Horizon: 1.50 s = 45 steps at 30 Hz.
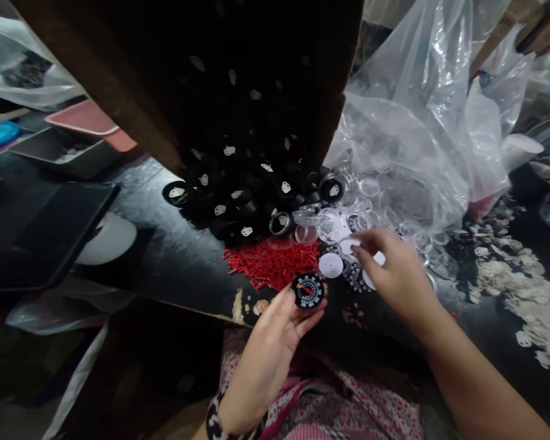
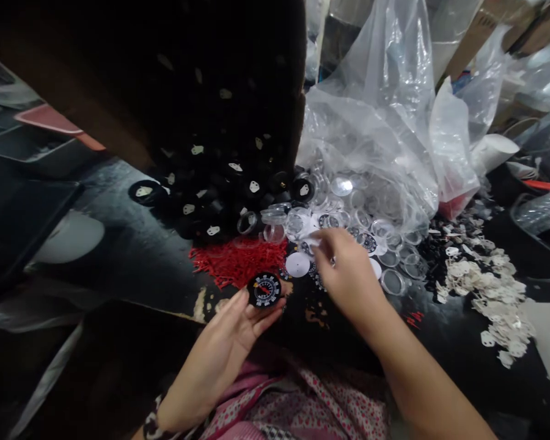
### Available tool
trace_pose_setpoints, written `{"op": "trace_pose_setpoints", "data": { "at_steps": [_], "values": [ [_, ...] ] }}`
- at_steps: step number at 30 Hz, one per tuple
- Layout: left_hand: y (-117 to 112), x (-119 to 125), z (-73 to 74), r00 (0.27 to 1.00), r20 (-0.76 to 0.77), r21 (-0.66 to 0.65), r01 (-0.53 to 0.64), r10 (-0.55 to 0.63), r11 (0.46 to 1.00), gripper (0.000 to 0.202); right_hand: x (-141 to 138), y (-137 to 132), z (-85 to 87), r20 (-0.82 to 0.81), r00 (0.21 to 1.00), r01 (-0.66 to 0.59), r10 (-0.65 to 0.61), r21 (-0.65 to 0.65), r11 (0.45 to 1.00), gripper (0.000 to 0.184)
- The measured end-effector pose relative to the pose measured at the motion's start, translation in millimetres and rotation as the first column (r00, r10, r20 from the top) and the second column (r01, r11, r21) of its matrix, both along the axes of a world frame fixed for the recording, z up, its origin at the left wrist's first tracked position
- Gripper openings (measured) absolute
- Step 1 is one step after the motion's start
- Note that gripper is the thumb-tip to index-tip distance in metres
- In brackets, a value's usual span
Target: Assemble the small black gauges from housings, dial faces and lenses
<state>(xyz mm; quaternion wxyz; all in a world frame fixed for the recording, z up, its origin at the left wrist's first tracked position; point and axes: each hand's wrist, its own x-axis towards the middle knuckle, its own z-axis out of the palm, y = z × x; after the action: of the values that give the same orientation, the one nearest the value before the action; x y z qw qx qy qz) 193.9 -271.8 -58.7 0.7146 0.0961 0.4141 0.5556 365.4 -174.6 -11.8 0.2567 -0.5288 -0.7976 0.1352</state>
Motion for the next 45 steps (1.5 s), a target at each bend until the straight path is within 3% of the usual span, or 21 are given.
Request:
{"op": "trace_pose_setpoints", "data": {
  "at_steps": [4, 7, 9, 11, 14, 17, 21, 24, 27, 29, 30, 32, 33, 34, 36, 39, 42, 45],
  "values": [
    [3.2, 1.7, 11.5, 0.989, 0.143, -0.101, -0.011, 0.025, 0.995, 0.02, -22.1, -40.0, -3.5, -0.034, 0.971, -0.238, 0.237, -0.035, 0.971, 0.023],
    [4.7, 1.7, 15.6, 0.99, 0.132, -0.132, -0.035, 0.052, 0.991, 0.023, -27.6, -52.3, -10.4, 0.018, 0.94, -0.341, 0.34, 0.027, 0.94, 0.035],
    [4.4, 1.7, 14.5, 0.996, 0.08, -0.103, -0.023, 0.031, 0.994, 0.025, -26.2, -53.9, -11.6, 0.023, 0.922, -0.388, 0.387, 0.057, 0.92, 0.031],
    [2.5, 2.4, 10.7, 1.0, -0.009, -0.043, 0.007, -0.007, 0.999, 0.027, -24.5, -52.2, -9.5, -0.068, 0.936, -0.343, 0.345, 0.038, 0.939, 0.026],
    [-3.8, 4.5, 4.5, 0.966, -0.247, 0.081, 0.094, -0.071, 0.992, 0.035, -26.2, -47.9, -4.3, -0.207, 0.963, -0.193, 0.172, -0.087, 0.977, 0.021],
    [-11.0, 7.1, 2.6, 0.865, -0.492, 0.168, 0.209, -0.102, 0.963, 0.039, -33.6, -46.1, -3.0, -0.137, 0.985, -0.122, 0.103, -0.135, 0.983, 0.036],
    [-12.2, 11.0, 7.2, 0.761, -0.643, 0.217, 0.286, -0.083, 0.933, 0.034, -44.4, -48.0, -8.7, -0.068, 0.995, -0.078, 0.076, -0.036, 0.996, 0.039],
    [-15.4, 4.2, 8.5, 0.736, -0.669, 0.174, 0.286, -0.1, 0.942, 0.033, -47.3, -49.4, -11.8, -0.103, 0.99, -0.11, 0.101, -0.084, 0.99, 0.04],
    [-40.7, -26.8, -4.2, 0.711, -0.679, 0.038, 0.284, -0.184, 0.958, 0.035, -43.7, -50.0, -9.7, -0.21, 0.948, -0.293, 0.24, -0.272, 0.917, 0.033],
    [-69.2, -60.8, -20.8, 0.653, -0.729, -0.067, 0.227, -0.203, 0.971, 0.038, -39.5, -49.9, -7.7, -0.31, 0.911, -0.372, 0.273, -0.328, 0.868, 0.023],
    [-83.5, -79.1, -29.1, 0.603, -0.763, -0.131, 0.208, -0.233, 0.969, 0.039, -38.1, -49.7, -7.4, -0.342, 0.905, -0.369, 0.254, -0.331, 0.869, 0.021],
    [-103.8, -111.5, -39.7, 0.388, -0.904, -0.178, 0.04, -0.18, 0.983, 0.039, -38.1, -49.2, -8.1, -0.364, 0.907, -0.337, 0.212, -0.325, 0.884, 0.02],
    [-106.7, -122.7, -40.4, 0.272, -0.953, -0.143, -0.004, -0.136, 0.99, 0.039, -39.8, -49.0, -8.9, -0.364, 0.907, -0.339, 0.214, -0.325, 0.883, 0.02],
    [-103.4, -129.7, -37.7, 0.166, -0.983, -0.084, -0.02, -0.08, 0.996, 0.039, -42.2, -49.1, -9.9, -0.36, 0.903, -0.358, 0.236, -0.325, 0.875, 0.019],
    [-77.8, -132.6, -25.2, 0.06, -0.997, 0.054, 0.035, 0.052, 0.998, 0.039, -47.3, -49.7, -12.5, -0.353, 0.886, -0.413, 0.301, -0.304, 0.858, 0.017],
    [-6.4, -126.7, -4.3, 0.069, -0.974, 0.221, 0.054, 0.217, 0.974, 0.042, -49.4, -51.8, -19.0, -0.354, 0.88, -0.412, 0.317, -0.235, 0.88, 0.018],
    [60.8, -128.8, 1.7, 0.066, -0.961, 0.271, 0.043, 0.268, 0.962, 0.049, -44.6, -53.7, -28.2, -0.378, 0.889, -0.327, 0.259, -0.129, 0.936, 0.018],
    [87.4, -136.8, -4.4, 0.12, -0.954, 0.28, 0.037, 0.274, 0.959, 0.04, -41.9, -54.2, -35.6, -0.393, 0.879, -0.317, 0.269, -0.064, 0.946, 0.018]
  ]
}}
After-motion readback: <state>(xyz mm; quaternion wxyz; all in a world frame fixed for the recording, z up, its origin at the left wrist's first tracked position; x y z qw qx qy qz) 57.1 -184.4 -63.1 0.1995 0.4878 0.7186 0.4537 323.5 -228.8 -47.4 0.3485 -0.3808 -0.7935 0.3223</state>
